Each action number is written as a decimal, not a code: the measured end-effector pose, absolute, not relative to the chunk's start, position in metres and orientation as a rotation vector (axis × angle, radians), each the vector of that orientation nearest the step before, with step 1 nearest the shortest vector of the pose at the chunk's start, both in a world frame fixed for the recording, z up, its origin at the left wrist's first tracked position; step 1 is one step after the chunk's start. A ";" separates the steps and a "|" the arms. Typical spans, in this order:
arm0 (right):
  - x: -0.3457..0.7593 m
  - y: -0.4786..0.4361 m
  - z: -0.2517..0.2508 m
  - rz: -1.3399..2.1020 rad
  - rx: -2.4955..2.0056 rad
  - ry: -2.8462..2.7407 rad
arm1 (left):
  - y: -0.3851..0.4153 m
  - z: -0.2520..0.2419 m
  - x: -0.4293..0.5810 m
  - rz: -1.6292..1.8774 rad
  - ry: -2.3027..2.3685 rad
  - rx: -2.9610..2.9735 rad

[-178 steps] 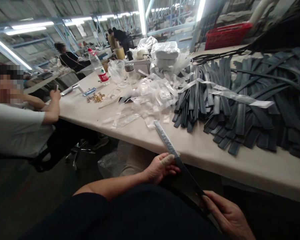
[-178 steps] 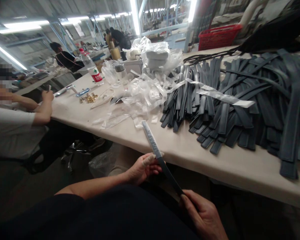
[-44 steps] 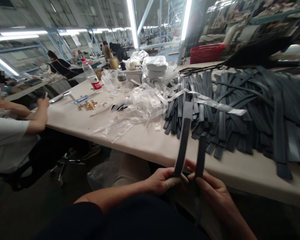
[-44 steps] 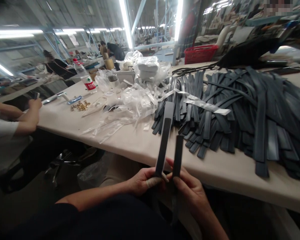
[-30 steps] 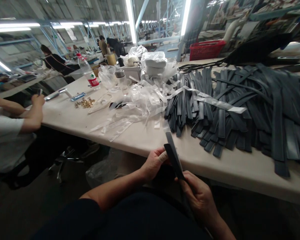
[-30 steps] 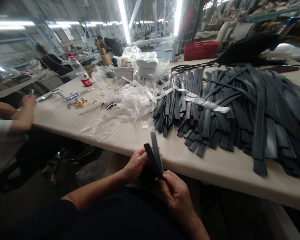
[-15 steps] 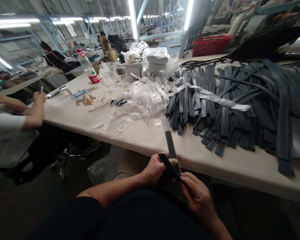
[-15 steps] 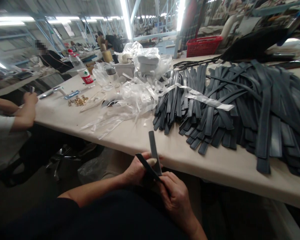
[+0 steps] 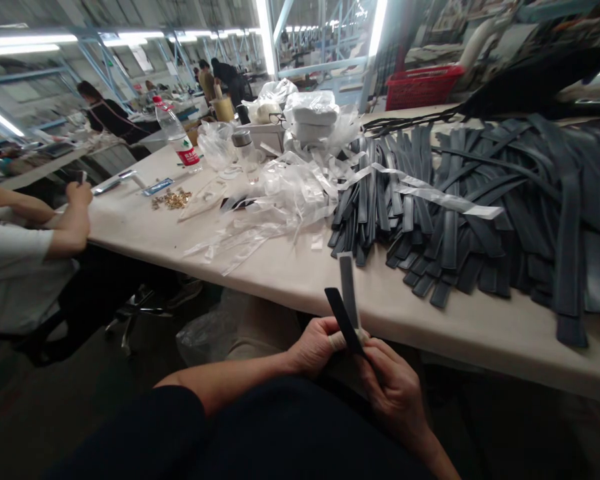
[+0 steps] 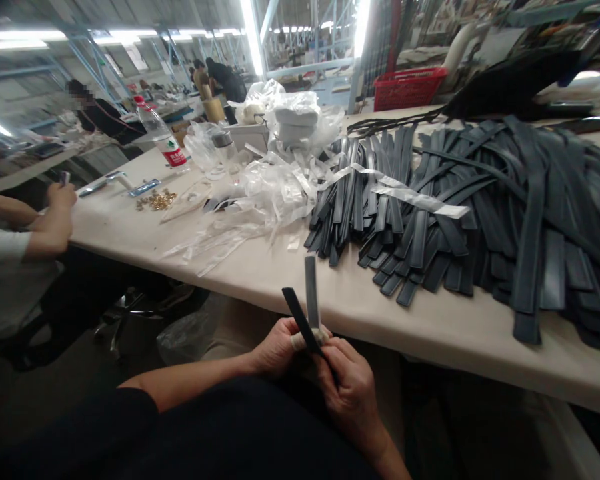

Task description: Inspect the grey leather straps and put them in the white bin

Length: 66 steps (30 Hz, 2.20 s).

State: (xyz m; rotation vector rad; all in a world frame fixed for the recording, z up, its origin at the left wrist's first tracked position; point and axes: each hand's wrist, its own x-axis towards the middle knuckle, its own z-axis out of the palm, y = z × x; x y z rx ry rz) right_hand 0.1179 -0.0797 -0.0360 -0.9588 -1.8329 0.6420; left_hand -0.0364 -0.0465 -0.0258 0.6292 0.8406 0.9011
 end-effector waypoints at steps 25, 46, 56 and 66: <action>0.120 -0.078 -0.041 0.613 -0.981 -1.877 | -0.014 0.001 -0.043 1.217 0.866 0.595; 0.142 -0.048 0.034 0.762 -1.180 -1.509 | -0.020 0.010 -0.029 0.928 0.920 1.533; 0.138 -0.056 0.039 0.757 -1.168 -1.244 | -0.033 0.011 -0.029 0.784 0.787 1.665; 0.151 -0.056 0.043 0.713 -1.119 -1.039 | -0.042 -0.004 -0.026 0.742 0.724 1.669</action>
